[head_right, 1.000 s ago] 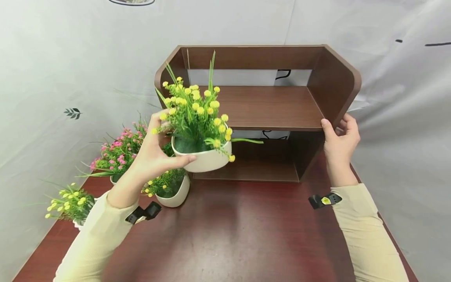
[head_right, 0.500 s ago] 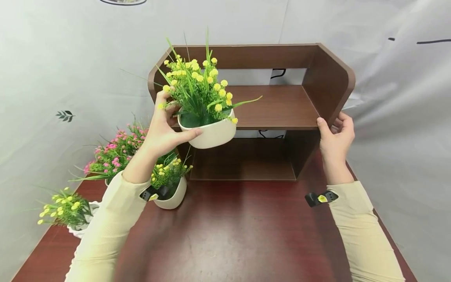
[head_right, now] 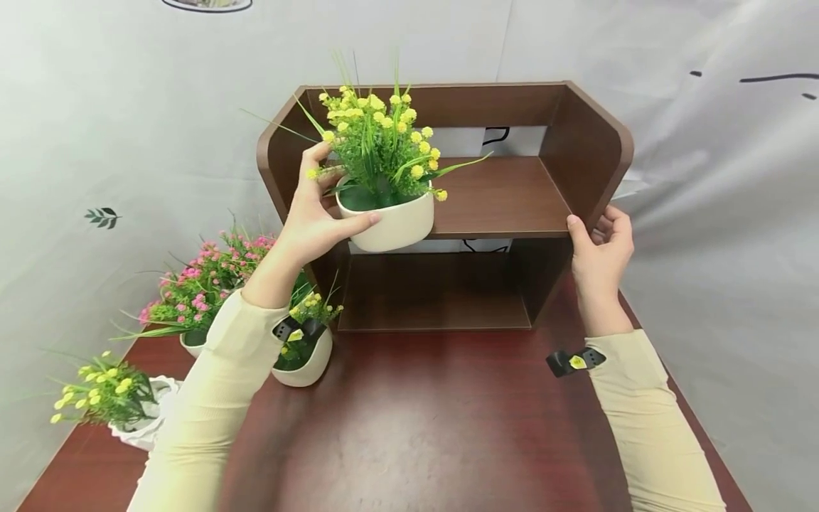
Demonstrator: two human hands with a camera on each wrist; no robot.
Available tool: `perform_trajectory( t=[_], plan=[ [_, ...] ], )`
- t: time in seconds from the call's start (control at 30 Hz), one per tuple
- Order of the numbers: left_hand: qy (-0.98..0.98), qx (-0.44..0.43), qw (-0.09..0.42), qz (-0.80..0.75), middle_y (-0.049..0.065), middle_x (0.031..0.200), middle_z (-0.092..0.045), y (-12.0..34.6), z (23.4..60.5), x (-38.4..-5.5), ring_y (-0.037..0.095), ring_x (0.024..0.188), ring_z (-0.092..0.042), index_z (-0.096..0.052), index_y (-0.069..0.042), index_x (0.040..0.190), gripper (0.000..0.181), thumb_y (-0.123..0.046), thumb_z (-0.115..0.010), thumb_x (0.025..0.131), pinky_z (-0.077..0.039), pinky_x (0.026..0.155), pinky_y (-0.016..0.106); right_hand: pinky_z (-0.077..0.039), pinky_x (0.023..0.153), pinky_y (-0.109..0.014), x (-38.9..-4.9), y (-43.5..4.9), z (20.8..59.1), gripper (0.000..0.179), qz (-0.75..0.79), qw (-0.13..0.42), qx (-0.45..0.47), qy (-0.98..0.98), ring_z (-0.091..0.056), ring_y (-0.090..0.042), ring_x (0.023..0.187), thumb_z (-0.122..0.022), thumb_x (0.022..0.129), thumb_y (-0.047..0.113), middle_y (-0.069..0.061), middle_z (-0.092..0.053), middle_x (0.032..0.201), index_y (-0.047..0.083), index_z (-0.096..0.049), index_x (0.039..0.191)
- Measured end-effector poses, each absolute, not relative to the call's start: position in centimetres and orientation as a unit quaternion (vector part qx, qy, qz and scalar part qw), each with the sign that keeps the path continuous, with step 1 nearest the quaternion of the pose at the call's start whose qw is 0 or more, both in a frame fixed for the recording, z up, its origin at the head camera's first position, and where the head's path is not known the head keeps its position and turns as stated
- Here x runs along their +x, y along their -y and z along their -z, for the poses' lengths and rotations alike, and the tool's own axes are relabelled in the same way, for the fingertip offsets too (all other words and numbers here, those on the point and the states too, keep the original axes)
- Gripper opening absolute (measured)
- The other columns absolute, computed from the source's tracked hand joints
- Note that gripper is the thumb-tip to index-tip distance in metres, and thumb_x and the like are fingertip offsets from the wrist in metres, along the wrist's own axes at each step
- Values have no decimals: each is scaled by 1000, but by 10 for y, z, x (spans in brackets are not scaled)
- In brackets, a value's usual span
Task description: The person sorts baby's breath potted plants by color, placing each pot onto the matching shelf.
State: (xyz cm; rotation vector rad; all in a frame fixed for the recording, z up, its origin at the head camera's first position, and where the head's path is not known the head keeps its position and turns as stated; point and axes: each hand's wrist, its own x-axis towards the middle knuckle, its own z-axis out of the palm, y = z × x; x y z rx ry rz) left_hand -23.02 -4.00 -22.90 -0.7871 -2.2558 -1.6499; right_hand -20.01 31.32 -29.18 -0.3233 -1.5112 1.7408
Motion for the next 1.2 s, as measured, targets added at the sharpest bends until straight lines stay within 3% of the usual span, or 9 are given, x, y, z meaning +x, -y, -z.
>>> perform_trajectory(
  t=[0.2,0.43,0.7,0.8,0.93,1.03,1.2],
  plan=[
    [763,-289,134,563,8,139,-43,32,230,-238,14,125,-47,-27,-21,143,90,-17,-82,71,-45,96,36,-39,75,-17,-199,-312,292,31,-685,393,-131,599,-50,-6,79,-72,77,-2,4,-59,88,16,-60,99],
    [768,-283,185,544,6,144,-39,29,230,-235,12,128,-44,-31,-17,142,90,-19,-85,70,-46,97,41,-38,75,-18,-200,-309,291,31,-683,391,-130,603,-50,-6,80,-71,78,-2,4,-58,88,18,-58,98],
    [757,-281,336,485,16,133,-43,32,241,-225,21,121,-45,-47,-4,130,76,-21,-87,68,-51,90,36,-38,75,-18,-200,-311,292,30,-686,398,-133,595,-50,-7,80,-70,78,-3,3,-58,88,15,-59,100],
    [739,-279,402,463,18,129,-47,35,247,-220,23,120,-44,-56,-1,118,61,-20,-86,69,-47,92,37,-38,75,-18,-199,-310,291,30,-684,398,-132,597,-50,-7,80,-70,78,-3,3,-57,88,15,-60,100],
    [727,-284,458,426,19,112,-55,36,251,-216,30,109,-48,-63,0,98,39,-19,-85,71,-38,96,40,-38,75,-18,-199,-310,291,29,-682,399,-132,598,-50,-7,80,-70,79,-2,4,-57,88,16,-59,99],
    [744,-281,443,413,18,105,-56,37,252,-214,30,102,-50,-63,1,96,36,-20,-83,73,-41,92,38,-38,75,-18,-199,-310,290,29,-679,398,-133,602,-50,-6,80,-70,79,-2,4,-57,88,18,-58,98],
    [788,-247,325,461,17,114,-54,37,252,-214,25,105,-54,-56,2,118,51,-21,-79,78,-55,79,33,-38,75,-18,-199,-309,291,29,-680,397,-133,603,-50,-6,79,-70,79,-2,5,-57,87,20,-57,95]
  ],
)
